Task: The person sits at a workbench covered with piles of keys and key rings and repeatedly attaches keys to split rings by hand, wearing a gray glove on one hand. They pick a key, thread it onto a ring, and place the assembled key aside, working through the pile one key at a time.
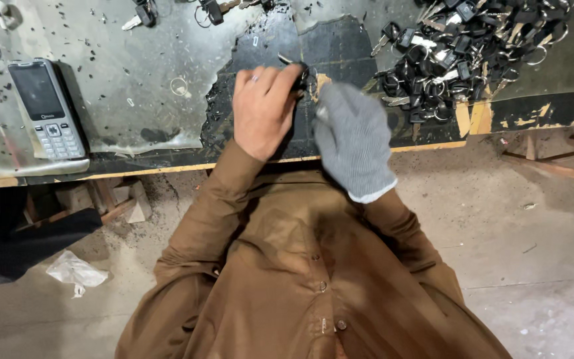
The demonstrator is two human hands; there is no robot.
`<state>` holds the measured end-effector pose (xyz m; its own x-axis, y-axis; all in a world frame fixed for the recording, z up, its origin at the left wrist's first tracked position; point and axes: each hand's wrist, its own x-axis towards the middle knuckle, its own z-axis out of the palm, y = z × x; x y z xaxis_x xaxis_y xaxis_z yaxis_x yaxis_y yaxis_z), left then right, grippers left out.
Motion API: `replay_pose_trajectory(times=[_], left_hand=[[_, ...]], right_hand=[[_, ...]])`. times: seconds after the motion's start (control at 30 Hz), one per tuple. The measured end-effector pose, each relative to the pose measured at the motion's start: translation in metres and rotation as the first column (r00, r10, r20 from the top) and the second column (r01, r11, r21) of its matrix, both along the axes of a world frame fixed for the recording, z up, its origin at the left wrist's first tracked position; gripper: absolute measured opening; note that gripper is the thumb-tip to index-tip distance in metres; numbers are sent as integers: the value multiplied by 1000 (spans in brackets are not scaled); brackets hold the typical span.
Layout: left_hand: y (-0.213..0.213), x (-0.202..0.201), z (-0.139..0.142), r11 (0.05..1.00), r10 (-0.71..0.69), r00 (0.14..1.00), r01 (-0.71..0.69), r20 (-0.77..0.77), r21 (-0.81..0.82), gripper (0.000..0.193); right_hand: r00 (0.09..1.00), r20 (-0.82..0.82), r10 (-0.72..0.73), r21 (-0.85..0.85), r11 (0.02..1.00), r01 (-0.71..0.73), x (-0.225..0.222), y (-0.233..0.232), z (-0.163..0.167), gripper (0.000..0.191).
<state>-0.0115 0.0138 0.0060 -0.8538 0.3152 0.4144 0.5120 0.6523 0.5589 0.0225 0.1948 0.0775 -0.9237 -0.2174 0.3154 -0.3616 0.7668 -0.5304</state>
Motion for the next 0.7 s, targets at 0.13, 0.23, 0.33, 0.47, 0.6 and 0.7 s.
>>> replay_pose_trajectory(times=[0.13, 0.23, 0.33, 0.47, 0.6, 0.7], left_hand=[[3, 19, -4, 979, 134, 990, -138, 35, 153, 19], [2, 21, -5, 975, 139, 989, -144, 43, 171, 28], [-2, 14, -10, 976, 89, 993, -102, 75, 191, 27], [-3, 11, -13, 983, 86, 996, -89, 26, 160, 29], [2, 14, -10, 955, 186, 982, -190, 40, 226, 26], [-1, 11, -7, 961, 166, 983, -180, 83, 208, 27]], right_hand=[[997, 82, 1, -73, 997, 5, 1, -8, -9, 33], [993, 110, 36, -11, 999, -35, -11, -11, -11, 26], [983, 153, 103, 73, 991, -116, -20, -16, -7, 24], [979, 194, 65, 200, 974, -105, -24, -22, -2, 23], [994, 107, 26, -74, 997, -18, -22, -19, -2, 27], [996, 90, 10, -100, 995, -1, -21, -15, -3, 29]])
